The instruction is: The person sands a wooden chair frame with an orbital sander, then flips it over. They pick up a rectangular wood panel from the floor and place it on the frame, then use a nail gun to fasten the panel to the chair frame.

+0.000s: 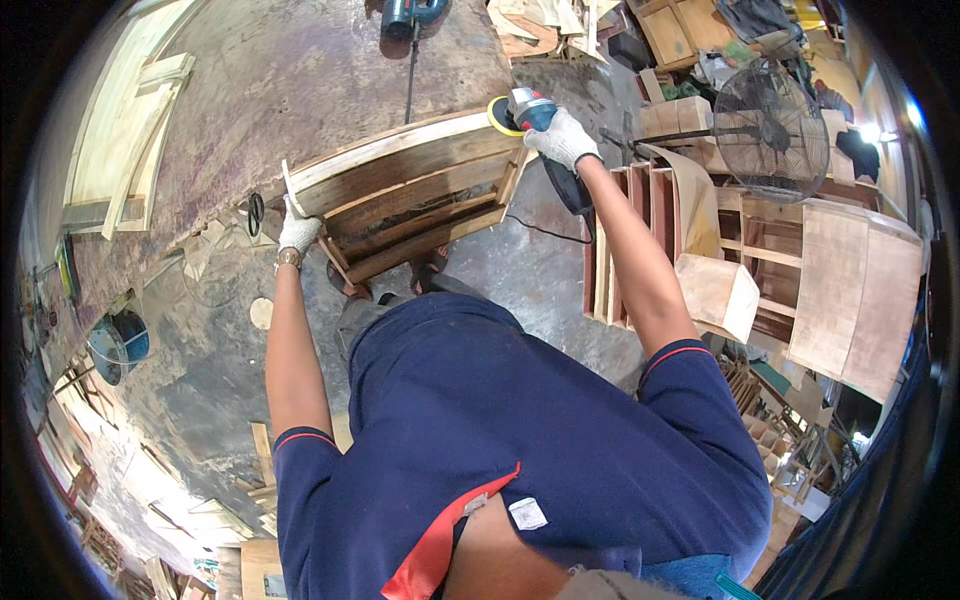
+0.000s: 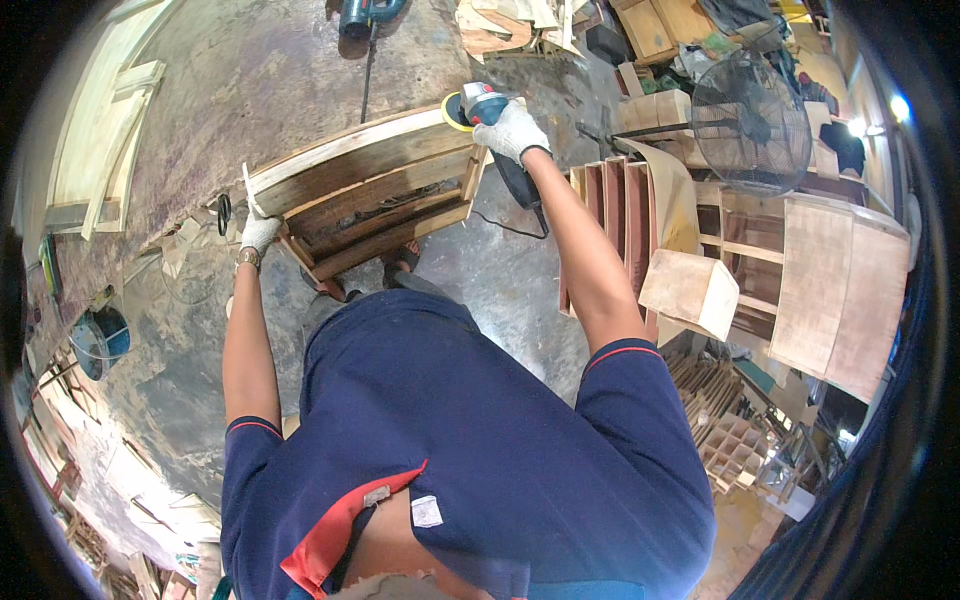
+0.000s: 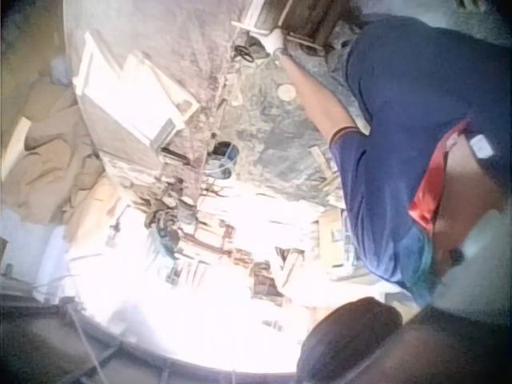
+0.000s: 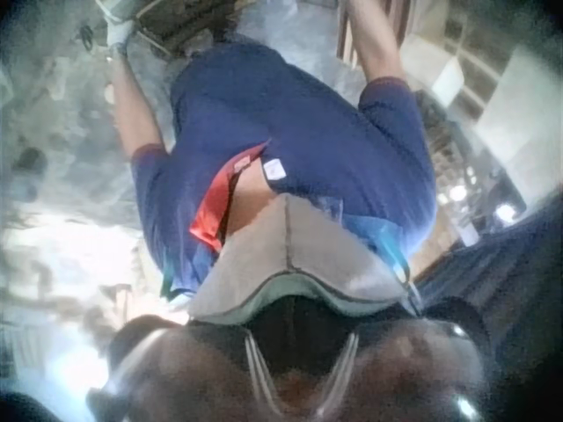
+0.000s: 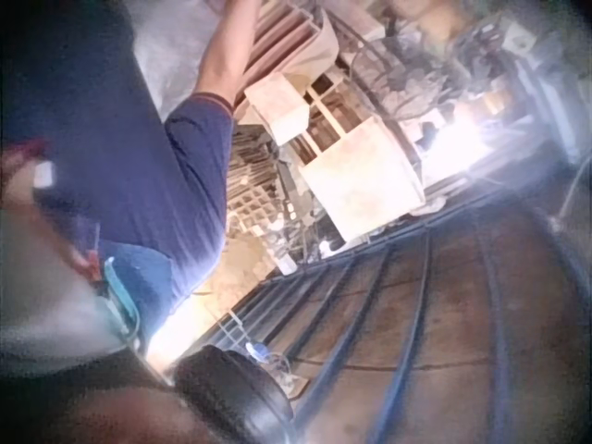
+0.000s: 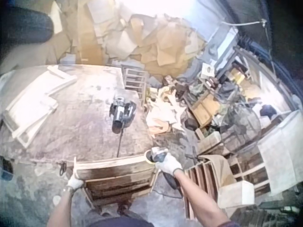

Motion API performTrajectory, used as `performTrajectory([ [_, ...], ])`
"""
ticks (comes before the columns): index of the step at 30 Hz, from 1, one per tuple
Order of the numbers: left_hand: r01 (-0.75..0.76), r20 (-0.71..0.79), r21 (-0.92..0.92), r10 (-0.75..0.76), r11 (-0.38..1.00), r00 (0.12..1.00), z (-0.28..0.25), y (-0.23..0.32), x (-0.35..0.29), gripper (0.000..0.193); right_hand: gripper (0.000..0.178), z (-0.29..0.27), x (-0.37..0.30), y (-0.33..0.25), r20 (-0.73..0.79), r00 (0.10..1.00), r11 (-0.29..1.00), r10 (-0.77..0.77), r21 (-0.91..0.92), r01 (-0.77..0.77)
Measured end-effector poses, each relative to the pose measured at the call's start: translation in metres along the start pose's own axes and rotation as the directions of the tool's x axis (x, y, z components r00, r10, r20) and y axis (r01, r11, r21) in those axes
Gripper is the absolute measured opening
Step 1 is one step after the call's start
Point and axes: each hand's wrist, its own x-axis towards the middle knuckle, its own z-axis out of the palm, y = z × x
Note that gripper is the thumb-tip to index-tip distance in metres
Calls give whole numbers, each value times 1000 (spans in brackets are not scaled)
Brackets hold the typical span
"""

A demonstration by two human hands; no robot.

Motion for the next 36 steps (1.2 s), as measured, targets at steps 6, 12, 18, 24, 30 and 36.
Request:
performTrajectory([
  [6, -3, 4, 34, 3, 999, 1000, 2, -3, 4, 75, 88, 7, 2, -7, -22, 1000, 1000, -11, 25, 12],
  [12, -235, 52, 330, 231, 914, 972, -9, 16, -4, 45, 89, 20, -8, -14, -11, 996, 995, -88, 51, 89],
  [18, 120, 115, 109, -133, 987, 984, -23, 14, -7, 45, 72, 33, -8, -15, -114, 993, 987, -24, 153, 41],
  [24, 143, -190, -8, -142, 990, 972, -15, -4, 4, 26, 75, 43, 1, -12, -135, 990, 984, 38, 178, -14],
  [30, 356, -232, -89, -367, 930, 901, -23, 15, -5, 26, 75, 37, 0, 2, -95, 990, 939, 102, 339, -64],
  [36, 454, -123, 75, -443, 888, 888, -38, 11, -1, 27, 78, 29, 1, 3, -39, 998, 947, 59, 320, -44],
])
